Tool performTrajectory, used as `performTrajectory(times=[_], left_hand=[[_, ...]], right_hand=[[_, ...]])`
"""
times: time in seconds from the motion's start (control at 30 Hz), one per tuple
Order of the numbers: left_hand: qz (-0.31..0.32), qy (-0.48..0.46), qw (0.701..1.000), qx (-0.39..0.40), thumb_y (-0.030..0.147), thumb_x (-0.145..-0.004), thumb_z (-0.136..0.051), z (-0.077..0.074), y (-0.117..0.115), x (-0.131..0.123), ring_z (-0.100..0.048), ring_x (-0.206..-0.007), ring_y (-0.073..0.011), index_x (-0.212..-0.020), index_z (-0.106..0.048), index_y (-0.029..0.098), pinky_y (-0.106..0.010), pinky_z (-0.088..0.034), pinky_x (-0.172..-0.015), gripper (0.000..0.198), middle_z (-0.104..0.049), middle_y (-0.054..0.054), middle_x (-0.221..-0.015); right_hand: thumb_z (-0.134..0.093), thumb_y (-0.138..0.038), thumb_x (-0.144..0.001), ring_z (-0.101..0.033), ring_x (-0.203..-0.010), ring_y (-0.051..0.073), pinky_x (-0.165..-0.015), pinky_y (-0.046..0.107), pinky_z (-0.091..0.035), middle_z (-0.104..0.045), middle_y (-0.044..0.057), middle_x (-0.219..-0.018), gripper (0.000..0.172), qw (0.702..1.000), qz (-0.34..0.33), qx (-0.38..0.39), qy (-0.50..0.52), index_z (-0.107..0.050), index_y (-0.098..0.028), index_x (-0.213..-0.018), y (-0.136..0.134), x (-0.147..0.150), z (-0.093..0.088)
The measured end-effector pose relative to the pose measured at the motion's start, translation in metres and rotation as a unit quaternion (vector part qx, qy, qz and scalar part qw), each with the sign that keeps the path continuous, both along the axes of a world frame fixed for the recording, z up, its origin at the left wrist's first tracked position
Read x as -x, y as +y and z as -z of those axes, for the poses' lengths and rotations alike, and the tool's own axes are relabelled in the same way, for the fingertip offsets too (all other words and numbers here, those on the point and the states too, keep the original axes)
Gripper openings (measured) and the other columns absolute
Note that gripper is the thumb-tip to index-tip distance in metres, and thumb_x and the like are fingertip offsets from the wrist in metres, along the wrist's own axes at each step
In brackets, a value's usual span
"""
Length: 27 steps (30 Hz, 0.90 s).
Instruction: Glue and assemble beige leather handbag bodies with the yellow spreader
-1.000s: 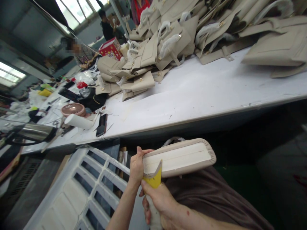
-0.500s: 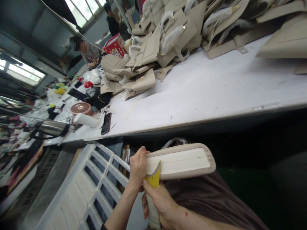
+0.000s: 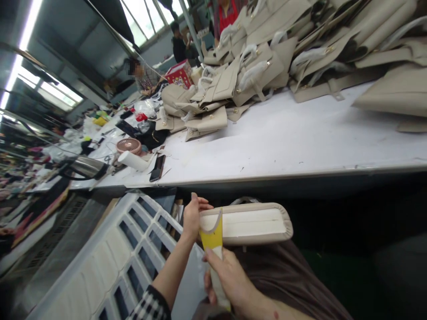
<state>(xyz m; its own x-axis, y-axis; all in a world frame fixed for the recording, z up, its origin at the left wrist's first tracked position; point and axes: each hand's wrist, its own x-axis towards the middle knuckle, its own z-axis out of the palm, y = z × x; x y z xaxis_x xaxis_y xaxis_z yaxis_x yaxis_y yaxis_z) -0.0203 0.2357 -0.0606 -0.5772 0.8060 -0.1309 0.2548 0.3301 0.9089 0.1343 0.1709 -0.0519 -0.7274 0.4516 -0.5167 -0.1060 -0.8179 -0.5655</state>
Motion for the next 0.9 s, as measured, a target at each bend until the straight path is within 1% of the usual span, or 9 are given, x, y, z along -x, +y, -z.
performTrajectory(times=[0.1,0.2,0.27,0.33,0.37,0.53,0.67,0.77,0.9], left_hand=[[-0.029,-0.133,0.989,-0.054,0.072,-0.091,-0.017,0.006,-0.014,0.008,-0.067,-0.102,-0.0246,-0.118,-0.058,0.016,-0.039,-0.05,-0.088,0.074,-0.069,-0.016,-0.114],[-0.062,-0.258,0.958,-0.111,0.061,-0.094,-0.037,0.011,-0.039,0.007,-0.051,-0.128,-0.0227,-0.131,-0.052,0.021,-0.038,-0.039,-0.108,0.057,-0.055,-0.012,-0.139],[-0.059,-0.3,0.944,-0.122,0.053,-0.093,-0.05,0.014,-0.057,0.002,-0.043,-0.135,-0.0228,-0.134,-0.052,0.024,-0.037,-0.034,-0.113,0.051,-0.049,-0.009,-0.145],[-0.035,-0.286,0.952,-0.106,0.048,-0.09,-0.057,0.016,-0.069,-0.005,-0.039,-0.137,-0.0235,-0.137,-0.049,0.026,-0.037,-0.03,-0.115,0.053,-0.045,-0.008,-0.148],[-0.022,-0.269,0.958,-0.095,0.047,-0.089,-0.059,0.016,-0.073,-0.009,-0.038,-0.138,-0.0237,-0.138,-0.048,0.026,-0.037,-0.028,-0.116,0.055,-0.044,-0.007,-0.148],[0.01,-0.131,0.989,-0.067,0.047,-0.089,-0.058,0.017,-0.076,-0.015,-0.037,-0.138,-0.0245,-0.14,-0.046,0.026,-0.039,-0.019,-0.119,0.056,-0.047,-0.004,-0.147],[0.045,-0.02,0.998,-0.047,0.048,-0.093,-0.049,0.029,-0.071,-0.004,-0.035,-0.139,-0.0251,-0.142,-0.044,0.031,-0.044,-0.016,-0.12,0.052,-0.045,-0.001,-0.148],[0.104,0.138,0.984,-0.048,0.043,-0.096,-0.042,0.039,-0.067,0.007,-0.028,-0.143,-0.0266,-0.148,-0.033,0.033,-0.049,-0.015,-0.12,0.054,-0.033,0.0,-0.155],[0.167,0.338,0.921,-0.097,0.046,-0.091,-0.045,0.04,-0.057,0.007,-0.026,-0.143,-0.0307,-0.149,-0.026,0.04,-0.057,-0.009,-0.118,0.062,-0.034,0.002,-0.154]], right_hand=[[-0.047,-0.079,-0.078,-0.037,-0.032,0.007,-0.032,0.019,-0.029,-0.051,-0.005,-0.051,0.061,0.99,0.014,-0.117,-0.078,-0.049,-0.019,-0.089,0.049,-0.038,-0.024],[-0.041,-0.077,-0.083,-0.036,-0.037,0.01,-0.037,0.02,-0.028,-0.039,-0.007,-0.047,0.06,0.941,0.069,-0.274,-0.184,-0.053,-0.019,-0.094,0.129,-0.089,-0.035],[-0.035,-0.07,-0.09,-0.037,-0.041,0.012,-0.042,0.023,-0.03,-0.041,-0.006,-0.05,0.058,0.859,0.066,-0.407,-0.304,-0.056,-0.018,-0.104,0.19,-0.12,-0.03],[-0.035,-0.057,-0.096,-0.052,-0.058,0.015,-0.058,0.029,-0.041,-0.058,0.004,-0.071,0.051,0.67,0.053,-0.563,-0.481,-0.057,-0.015,-0.114,0.245,-0.143,-0.019],[-0.042,-0.052,-0.095,-0.057,-0.075,0.02,-0.069,0.036,-0.042,-0.062,0.013,-0.089,0.05,0.627,0.055,-0.581,-0.517,-0.056,-0.011,-0.121,0.266,-0.15,-0.014],[-0.041,-0.035,-0.096,-0.041,-0.121,0.037,-0.097,0.053,-0.029,-0.051,0.029,-0.126,0.045,0.515,-0.001,-0.639,-0.571,-0.057,-0.001,-0.121,0.307,-0.155,-0.005],[-0.038,-0.033,-0.099,-0.034,-0.134,0.032,-0.108,0.05,-0.026,-0.043,0.021,-0.144,0.043,0.495,-0.012,-0.67,-0.552,-0.054,-0.009,-0.131,0.282,-0.148,-0.003],[-0.028,-0.039,-0.103,-0.042,-0.132,0.02,-0.11,0.034,-0.033,-0.047,0.012,-0.144,0.05,0.515,-0.03,-0.695,-0.501,-0.044,-0.012,-0.141,0.228,-0.147,0.001],[-0.038,-0.06,-0.096,-0.031,-0.141,0.027,-0.117,0.041,-0.025,-0.034,0.012,-0.153,0.07,0.607,-0.078,-0.714,-0.339,-0.032,-0.015,-0.15,0.145,-0.143,0.006]])
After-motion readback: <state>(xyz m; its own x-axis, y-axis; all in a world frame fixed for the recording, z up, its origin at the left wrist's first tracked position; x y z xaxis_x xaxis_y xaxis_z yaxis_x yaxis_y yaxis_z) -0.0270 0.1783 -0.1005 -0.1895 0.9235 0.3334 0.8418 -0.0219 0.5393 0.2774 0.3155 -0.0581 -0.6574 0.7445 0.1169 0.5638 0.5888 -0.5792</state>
